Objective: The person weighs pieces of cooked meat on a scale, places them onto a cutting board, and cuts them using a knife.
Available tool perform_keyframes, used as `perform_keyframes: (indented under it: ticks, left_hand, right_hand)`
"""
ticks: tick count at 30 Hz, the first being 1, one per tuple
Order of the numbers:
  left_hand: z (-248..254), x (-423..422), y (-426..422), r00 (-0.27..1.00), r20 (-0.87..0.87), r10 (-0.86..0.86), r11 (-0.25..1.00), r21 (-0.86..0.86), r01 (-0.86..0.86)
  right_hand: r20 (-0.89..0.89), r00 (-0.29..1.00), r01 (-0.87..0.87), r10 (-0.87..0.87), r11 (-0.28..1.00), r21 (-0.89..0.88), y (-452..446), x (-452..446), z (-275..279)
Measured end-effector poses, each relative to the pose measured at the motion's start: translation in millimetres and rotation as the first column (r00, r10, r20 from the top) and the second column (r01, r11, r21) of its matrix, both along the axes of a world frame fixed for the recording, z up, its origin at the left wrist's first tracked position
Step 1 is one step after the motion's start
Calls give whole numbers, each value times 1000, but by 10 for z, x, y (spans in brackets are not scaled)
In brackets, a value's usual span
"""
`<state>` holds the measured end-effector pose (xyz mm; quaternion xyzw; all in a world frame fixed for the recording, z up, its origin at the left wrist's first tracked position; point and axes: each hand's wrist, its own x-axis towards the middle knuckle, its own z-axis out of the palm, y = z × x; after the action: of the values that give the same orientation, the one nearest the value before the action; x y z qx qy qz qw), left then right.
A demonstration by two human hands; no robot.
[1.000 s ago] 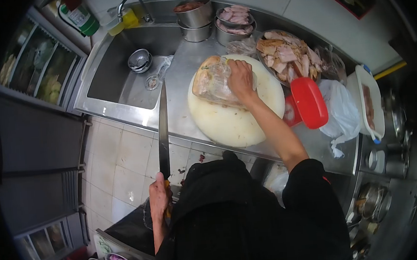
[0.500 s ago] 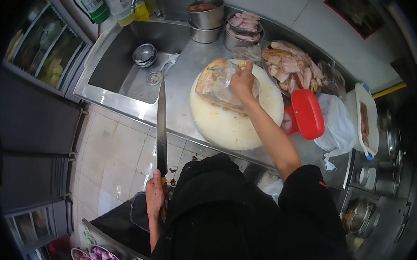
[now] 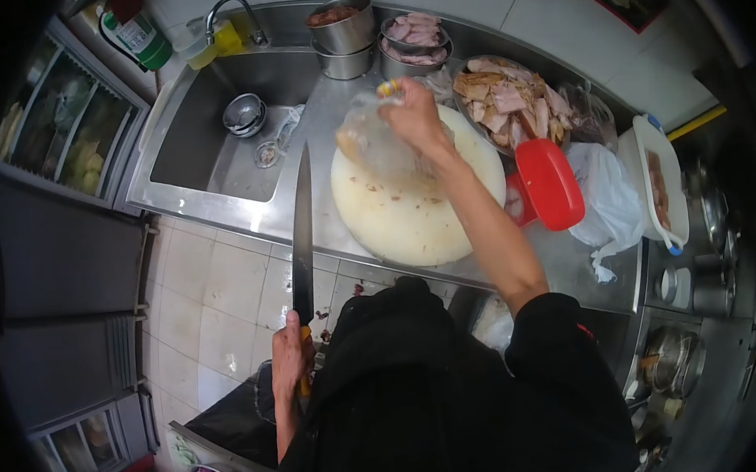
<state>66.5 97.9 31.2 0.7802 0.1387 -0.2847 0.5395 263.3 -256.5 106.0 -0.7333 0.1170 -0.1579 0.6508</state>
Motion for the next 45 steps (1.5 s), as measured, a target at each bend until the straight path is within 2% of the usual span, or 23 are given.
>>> perform_keyframes:
  ticks: [3, 6, 10, 13, 16, 17, 19, 21, 22, 23, 24, 26, 28, 31, 34, 37, 40, 42, 43, 44, 45]
  left_hand:
    - [53, 87, -77, 999, 30, -11, 999, -36, 12]
    - [194, 214, -192, 1000, 30, 7, 998, -62, -5]
    - [142, 313, -282, 999, 9, 33, 995, -90, -32]
    - [25, 323, -313, 1000, 2, -25, 998, -61, 25]
    - [-245, 320, -325, 990, 83, -116, 993, 0, 116]
    - [-306, 300, -321, 983, 122, -136, 991, 23, 134]
    - [-234, 254, -345, 993, 70, -93, 996, 9, 92]
    - [-244, 190, -331, 999, 28, -39, 999, -4, 39]
    - [-285, 163, -295, 1000, 15, -15, 1000, -9, 15]
    - [-320, 135, -269, 1000, 0, 6, 1000, -13, -6]
    - [-337, 113, -247, 1000, 1, 22, 999, -26, -22]
    - [-357, 97, -219, 999, 8, 42, 998, -48, -42]
    - [-284, 102, -202, 997, -45, 56, 998, -19, -57]
    - [-209, 123, -183, 993, -100, 57, 998, -25, -60]
    - [-113, 131, -211, 992, -110, 63, 997, -42, -68]
    - [-86, 106, -208, 991, -94, 100, 993, -50, -105]
    - [-87, 41, -146, 986, -98, 134, 988, -68, -141]
    - [-185, -5, -68, 985, -99, 138, 987, -74, -146]
    - [-274, -27, -32, 988, -64, 137, 988, -68, -141]
    - [-380, -65, 13, 991, -35, 133, 989, -59, -135]
    - [-403, -78, 31, 992, -6, 124, 991, -47, -124]
  right_hand:
    - [45, 997, -60, 60, 998, 2, -185, 34, 375]
    - [199, 980, -43, 19, 993, 114, -317, 64, 634]
    - [288, 958, -49, 0, 986, 161, -231, -57, 1158]
    - [401, 916, 47, -34, 999, -23, -341, 5, 1545]
    - [482, 876, -81, 12, 989, 123, -940, 558, 1187]
    - [493, 870, 13, -18, 1000, 13, -918, 497, 1132]
    - [518, 854, 186, -55, 961, -203, -709, 253, 1005]
    - [199, 978, 132, -68, 935, -328, -831, 8, 536]
    - [33, 988, 142, -152, 792, -593, -665, -164, 390]
    - [-98, 956, 87, -277, 584, -807, -506, -329, 242]
    - [-178, 951, -41, -253, 468, -883, -440, -391, -12]
    - [-174, 949, -94, -265, 290, -952, -301, -446, -442]
    - [-7, 948, 56, -317, 190, -980, -89, -465, -725]
    - [64, 997, 75, -40, 424, -903, -117, -214, -1043]
    - [248, 969, 222, -1, 446, -867, 79, -152, -987]
    - [-3, 999, -25, 44, 499, -866, 78, -52, -881]
    - [-130, 992, -106, -3, 559, -823, 130, 98, -838]
    - [-219, 976, -126, -2, 814, -567, 291, 151, -852]
    - [-267, 964, -125, 12, 903, -411, 368, 159, -865]
    - [-319, 947, -83, 29, 984, -156, 438, 107, -894]
    - [-367, 929, -17, 56, 994, 109, 498, 27, -930]
